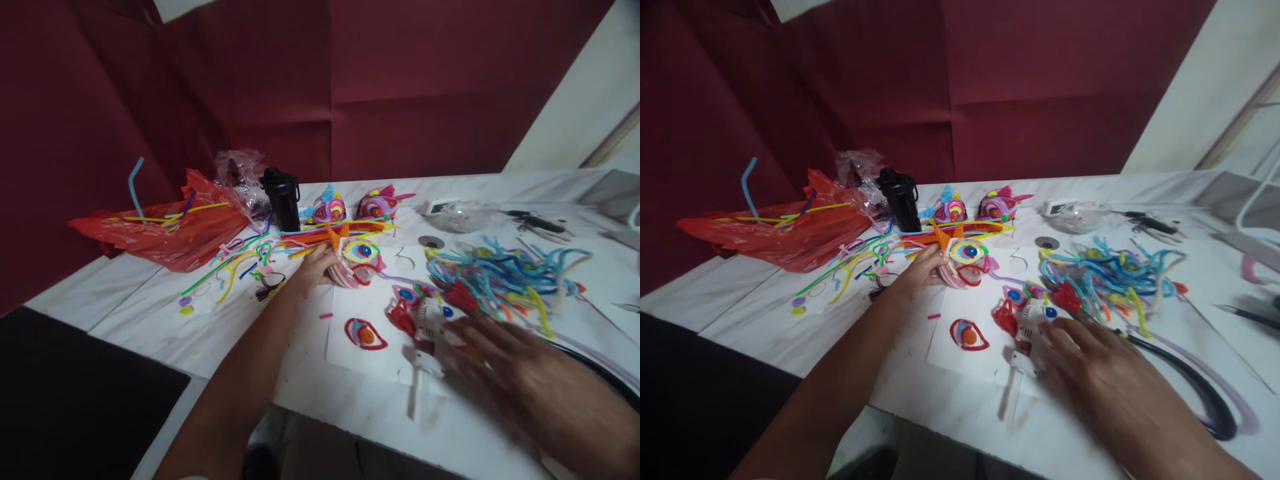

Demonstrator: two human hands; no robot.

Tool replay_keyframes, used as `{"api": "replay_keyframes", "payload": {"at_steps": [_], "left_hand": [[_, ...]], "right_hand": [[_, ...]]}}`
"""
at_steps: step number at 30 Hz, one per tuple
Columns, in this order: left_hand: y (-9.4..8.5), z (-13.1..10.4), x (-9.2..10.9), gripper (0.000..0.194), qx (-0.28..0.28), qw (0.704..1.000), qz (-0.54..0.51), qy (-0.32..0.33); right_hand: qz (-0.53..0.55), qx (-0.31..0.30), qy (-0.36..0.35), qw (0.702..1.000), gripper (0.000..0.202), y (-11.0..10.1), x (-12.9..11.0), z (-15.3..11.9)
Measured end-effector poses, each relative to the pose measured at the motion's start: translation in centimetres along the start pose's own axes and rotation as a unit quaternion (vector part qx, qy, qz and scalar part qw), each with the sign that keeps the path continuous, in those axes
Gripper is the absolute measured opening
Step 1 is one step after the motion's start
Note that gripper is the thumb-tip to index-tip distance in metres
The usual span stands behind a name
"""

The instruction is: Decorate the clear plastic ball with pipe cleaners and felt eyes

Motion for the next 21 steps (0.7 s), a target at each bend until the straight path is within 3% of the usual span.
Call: {"api": "replay_keyframes", "payload": {"at_steps": [2, 4, 7, 9, 14, 21], "left_hand": [[0.0, 0.0, 0.1, 0.055, -0.002, 1.0, 0.004, 0.003], [0.1, -0.1, 0.1, 0.056, -0.006, 1.0, 0.004, 0.007], [0.2, -0.2, 0.1, 0.056, -0.006, 1.0, 0.006, 0.008], [0.2, -0.2, 0.2, 0.056, -0.006, 1.0, 0.008, 0.008], [0.2, -0.4, 0.3, 0.055, 0.002, 1.0, 0.011, 0.01], [0.3, -0.6, 0.4, 0.051, 0.008, 1.0, 0.007, 0.013]], "right_hand": [[-0.009, 0.032, -0.022, 0.999, 0.041, -0.5, -0.6, 2.6], [0.045, 0.073, 0.026, 0.996, 0.035, -0.2, -0.9, 5.4], [0.173, 0.043, 0.111, 0.978, 0.023, 2.5, -1.4, 9.0], [0.195, 0.018, 0.147, 0.97, 0.019, 4.6, -1.8, 10.6], [0.126, -0.02, 0.173, 0.977, 0.012, 7.8, -2.6, 12.0], [0.06, -0.045, 0.168, 0.983, 0.011, 8.4, -3.1, 11.7]]}}
Point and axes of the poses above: each hand's wrist, its own z-axis towards the middle knuckle, its own y-axis out of the palm, x = y × z, the point moved 4 cm from there along z, towards the middle knuckle, and after that the axes turned 14 degrees about x, right-handed, at the moved point
